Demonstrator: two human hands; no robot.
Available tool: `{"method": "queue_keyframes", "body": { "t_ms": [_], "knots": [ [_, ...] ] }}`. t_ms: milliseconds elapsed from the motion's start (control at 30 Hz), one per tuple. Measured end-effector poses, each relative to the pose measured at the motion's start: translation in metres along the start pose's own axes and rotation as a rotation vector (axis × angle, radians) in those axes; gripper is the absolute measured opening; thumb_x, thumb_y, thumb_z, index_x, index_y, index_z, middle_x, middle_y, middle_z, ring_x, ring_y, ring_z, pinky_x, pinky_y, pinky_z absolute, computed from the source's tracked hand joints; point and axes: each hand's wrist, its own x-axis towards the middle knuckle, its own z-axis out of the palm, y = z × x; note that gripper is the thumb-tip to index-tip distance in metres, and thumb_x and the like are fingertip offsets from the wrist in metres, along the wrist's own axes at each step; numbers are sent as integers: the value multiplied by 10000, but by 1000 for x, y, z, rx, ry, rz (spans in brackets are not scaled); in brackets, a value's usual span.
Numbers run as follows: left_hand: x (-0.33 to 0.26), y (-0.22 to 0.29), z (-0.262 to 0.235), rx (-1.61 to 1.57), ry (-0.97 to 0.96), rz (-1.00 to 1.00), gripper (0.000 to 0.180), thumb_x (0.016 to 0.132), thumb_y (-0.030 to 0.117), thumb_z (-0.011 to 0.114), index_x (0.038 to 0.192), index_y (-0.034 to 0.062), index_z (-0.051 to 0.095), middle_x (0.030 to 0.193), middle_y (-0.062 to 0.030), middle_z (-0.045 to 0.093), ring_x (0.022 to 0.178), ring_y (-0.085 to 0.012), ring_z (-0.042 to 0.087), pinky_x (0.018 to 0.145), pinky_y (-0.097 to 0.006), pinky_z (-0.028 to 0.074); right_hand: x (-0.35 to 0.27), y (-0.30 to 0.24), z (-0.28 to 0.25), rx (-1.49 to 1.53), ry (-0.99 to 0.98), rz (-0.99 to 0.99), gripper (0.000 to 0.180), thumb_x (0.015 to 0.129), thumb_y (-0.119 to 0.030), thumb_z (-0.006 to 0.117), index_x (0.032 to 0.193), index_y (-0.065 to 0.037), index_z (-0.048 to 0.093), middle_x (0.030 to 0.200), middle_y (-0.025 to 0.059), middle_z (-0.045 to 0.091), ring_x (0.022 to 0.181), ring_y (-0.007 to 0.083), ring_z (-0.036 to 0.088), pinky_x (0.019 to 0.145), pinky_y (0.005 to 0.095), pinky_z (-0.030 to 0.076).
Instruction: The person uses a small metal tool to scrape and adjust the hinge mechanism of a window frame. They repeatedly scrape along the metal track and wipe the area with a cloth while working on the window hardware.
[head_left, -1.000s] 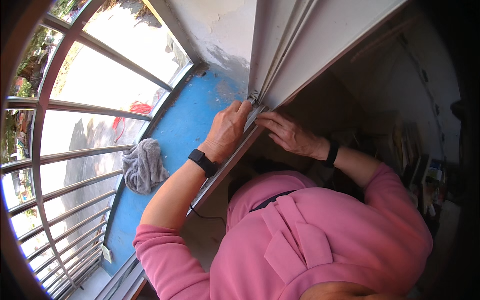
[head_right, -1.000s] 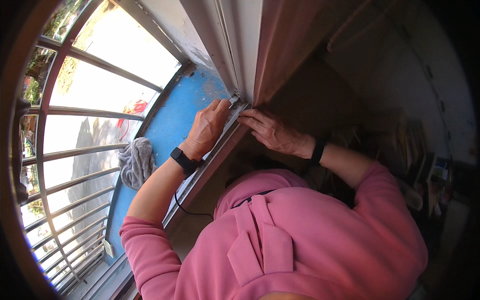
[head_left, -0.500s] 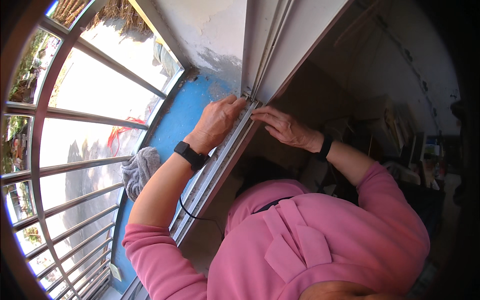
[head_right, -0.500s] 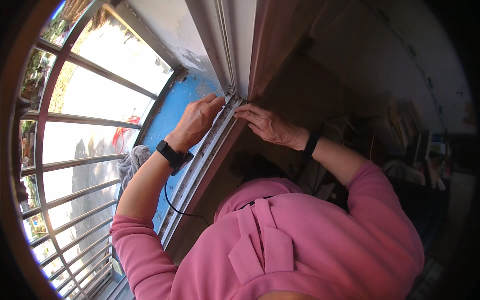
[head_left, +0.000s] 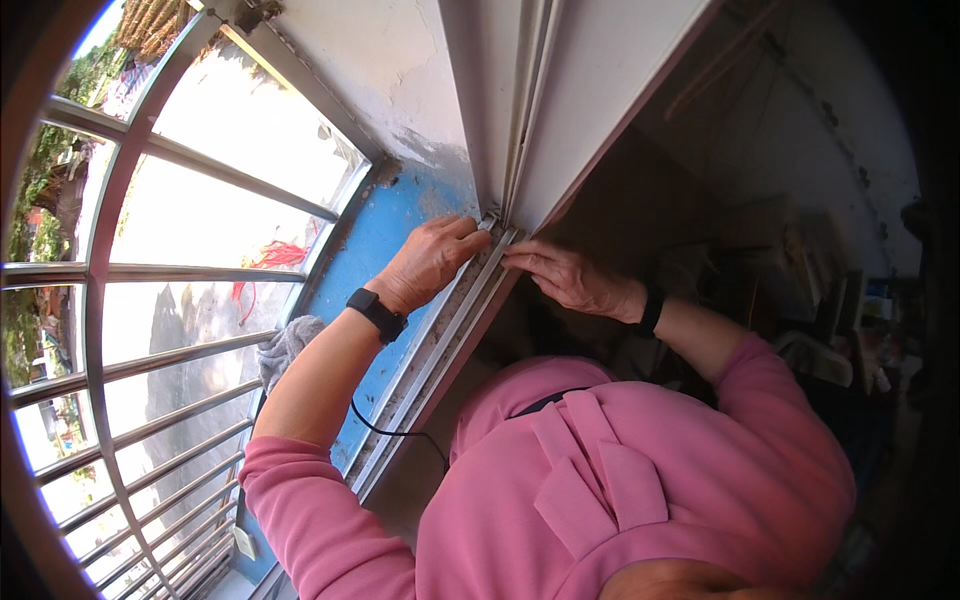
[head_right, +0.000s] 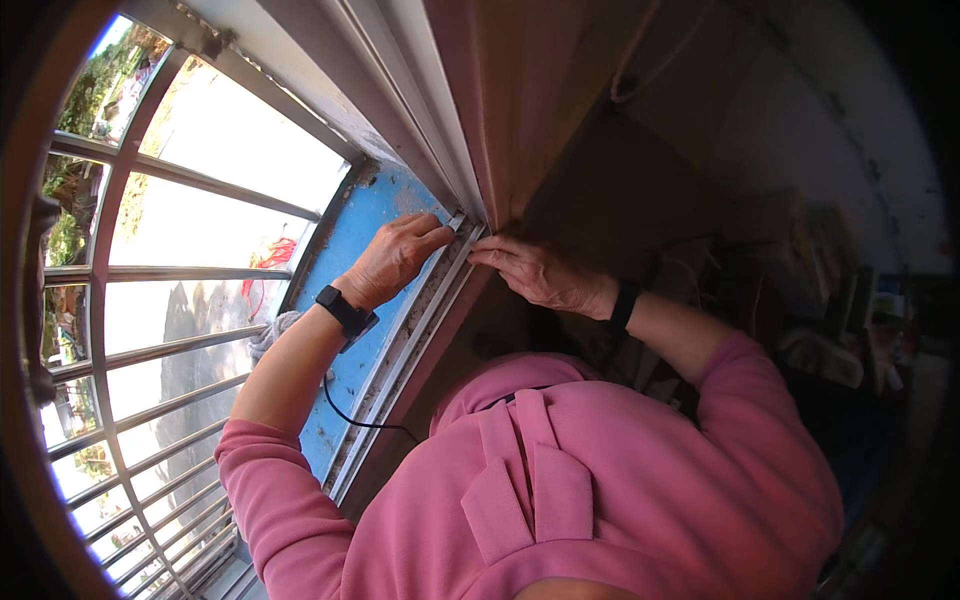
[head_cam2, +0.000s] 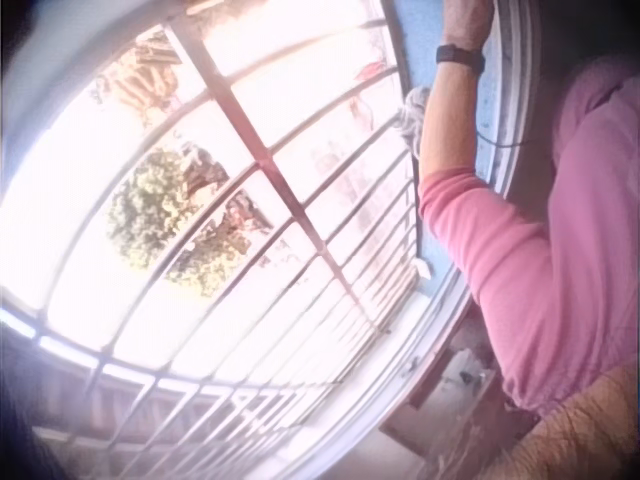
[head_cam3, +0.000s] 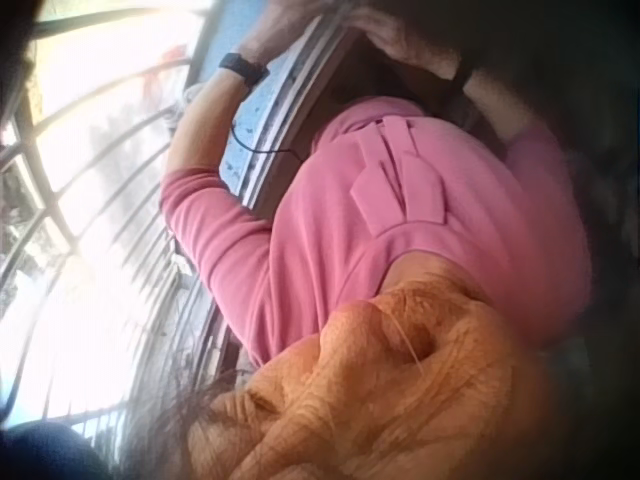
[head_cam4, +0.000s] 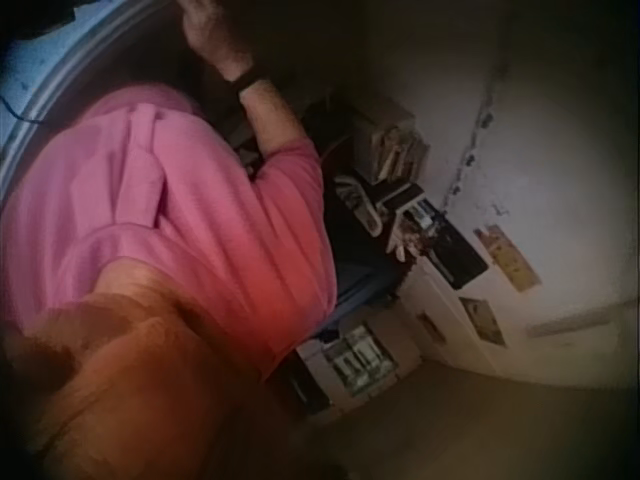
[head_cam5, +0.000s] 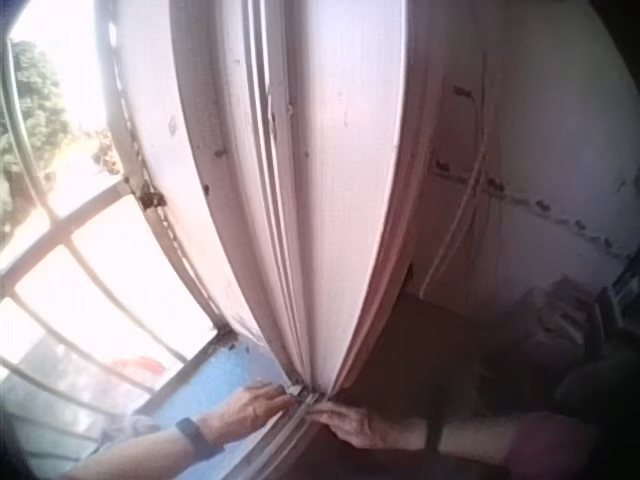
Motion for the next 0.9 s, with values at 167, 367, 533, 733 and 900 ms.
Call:
{"method": "queue_keyframes", "body": {
  "t_ms": [167,367,533,733,900],
  "knots": [
    [-3,-5,8,125,89,48,198,836,74,629,1034,71,619,902,-86,578,890,-282,643,810,-393,549,1,3,2,33,10,36,438,887,53,640,1311,-55,644,1270,76,621,1167,256,645,968,354,562],
    [-3,-15,23,147,107,200,139,845,102,632,980,100,598,924,-73,590,903,-261,641,805,-383,551,3,-3,17,124,19,109,422,892,69,631,1293,-60,643,1234,87,628,1105,291,666,930,371,578],
    [-11,-19,16,-30,20,154,190,857,70,616,1046,82,604,937,-99,593,932,-311,648,829,-400,557,4,-9,20,137,42,111,422,890,63,634,1294,-61,640,1253,101,623,1127,305,659,949,385,569],
    [-21,-18,8,-74,28,53,262,860,30,619,1120,56,622,948,-125,609,954,-337,655,835,-404,562,4,-11,18,94,27,111,417,892,63,629,1292,-54,639,1270,103,622,1138,304,657,959,384,567],
    [-7,-18,9,26,-28,118,224,864,42,609,1087,62,614,956,-121,612,955,-323,653,847,-395,558,4,-7,20,140,20,135,452,892,68,642,1323,-64,624,1300,104,605,1139,313,644,979,386,551]
  ]
}}
